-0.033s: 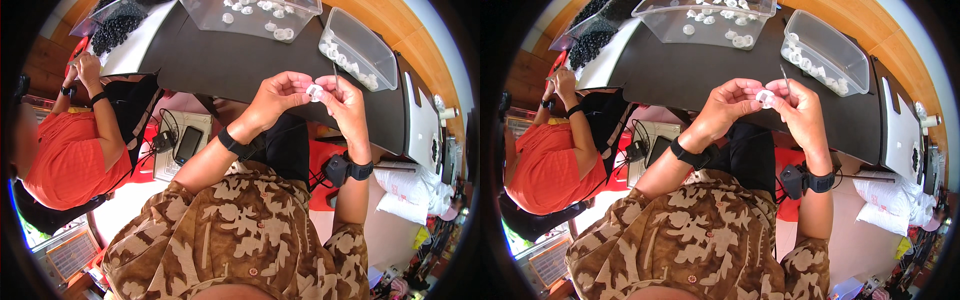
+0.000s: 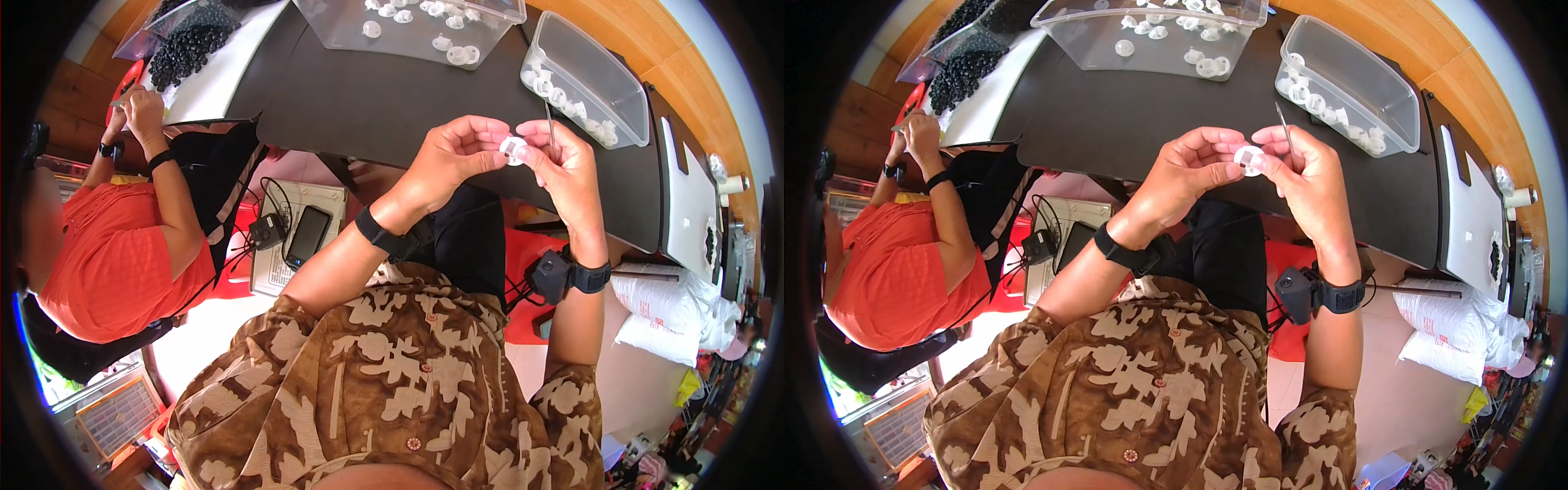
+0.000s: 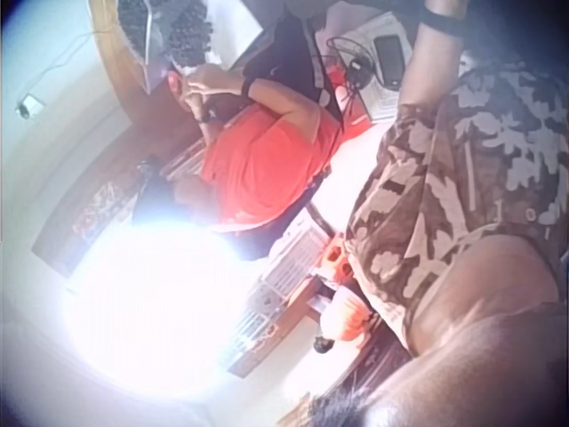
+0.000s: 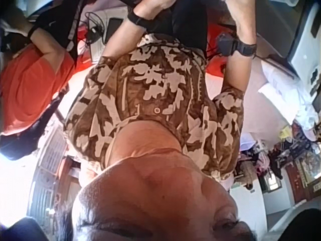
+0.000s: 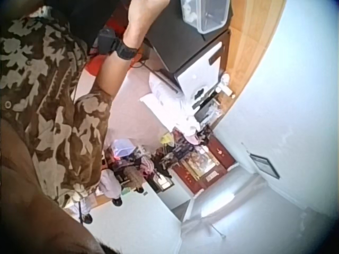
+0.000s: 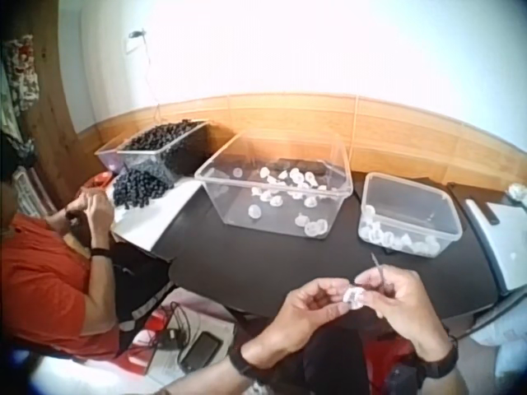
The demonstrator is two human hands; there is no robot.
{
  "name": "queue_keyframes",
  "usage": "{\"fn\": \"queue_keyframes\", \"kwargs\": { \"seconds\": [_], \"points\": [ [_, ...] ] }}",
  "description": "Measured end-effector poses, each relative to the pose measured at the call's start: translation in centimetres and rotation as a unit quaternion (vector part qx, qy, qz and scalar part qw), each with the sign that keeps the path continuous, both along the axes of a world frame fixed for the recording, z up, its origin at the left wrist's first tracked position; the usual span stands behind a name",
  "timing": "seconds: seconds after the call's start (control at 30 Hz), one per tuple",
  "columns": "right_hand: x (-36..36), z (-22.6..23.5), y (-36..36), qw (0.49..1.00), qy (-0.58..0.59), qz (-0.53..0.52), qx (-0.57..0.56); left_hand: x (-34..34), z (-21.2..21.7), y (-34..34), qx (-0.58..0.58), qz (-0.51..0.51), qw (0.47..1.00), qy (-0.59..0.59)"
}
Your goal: Assembling small white plastic circular components using a thin metal assembly tool.
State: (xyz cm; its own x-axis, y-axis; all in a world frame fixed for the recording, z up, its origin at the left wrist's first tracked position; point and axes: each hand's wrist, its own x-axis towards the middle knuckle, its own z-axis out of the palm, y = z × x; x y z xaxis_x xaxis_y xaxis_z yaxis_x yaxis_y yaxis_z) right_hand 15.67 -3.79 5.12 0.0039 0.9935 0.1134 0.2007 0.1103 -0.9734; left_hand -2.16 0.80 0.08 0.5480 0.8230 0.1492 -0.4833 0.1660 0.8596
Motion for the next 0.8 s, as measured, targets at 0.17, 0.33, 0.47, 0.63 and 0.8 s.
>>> {"fn": "queue_keyframes", "kwargs": {
  "seconds": [0.17,0.33,0.47,0.63,0.8],
  "points": [
    [0.6,1.9,0.7,0.987,-0.155,0.043,0.025,0.0,1.3,0.4,0.005,-0.022,0.998,0.061],
    [-0.2,1.8,1.6,0.987,-0.144,0.043,0.050,-0.3,0.7,1.1,0.049,0.002,0.994,0.097],
    [-0.5,0.6,0.6,0.996,-0.078,-0.034,0.004,0.2,0.7,0.7,-0.082,0.045,0.996,0.003],
    [-0.9,-0.7,0.3,0.999,0.025,-0.042,0.023,0.5,0.8,0.1,-0.117,0.059,0.991,-0.027],
    [-0.2,0.8,0.5,1.000,-0.025,-0.005,0.007,0.0,1.1,0.4,-0.004,0.008,0.997,0.082]
  ]
}}
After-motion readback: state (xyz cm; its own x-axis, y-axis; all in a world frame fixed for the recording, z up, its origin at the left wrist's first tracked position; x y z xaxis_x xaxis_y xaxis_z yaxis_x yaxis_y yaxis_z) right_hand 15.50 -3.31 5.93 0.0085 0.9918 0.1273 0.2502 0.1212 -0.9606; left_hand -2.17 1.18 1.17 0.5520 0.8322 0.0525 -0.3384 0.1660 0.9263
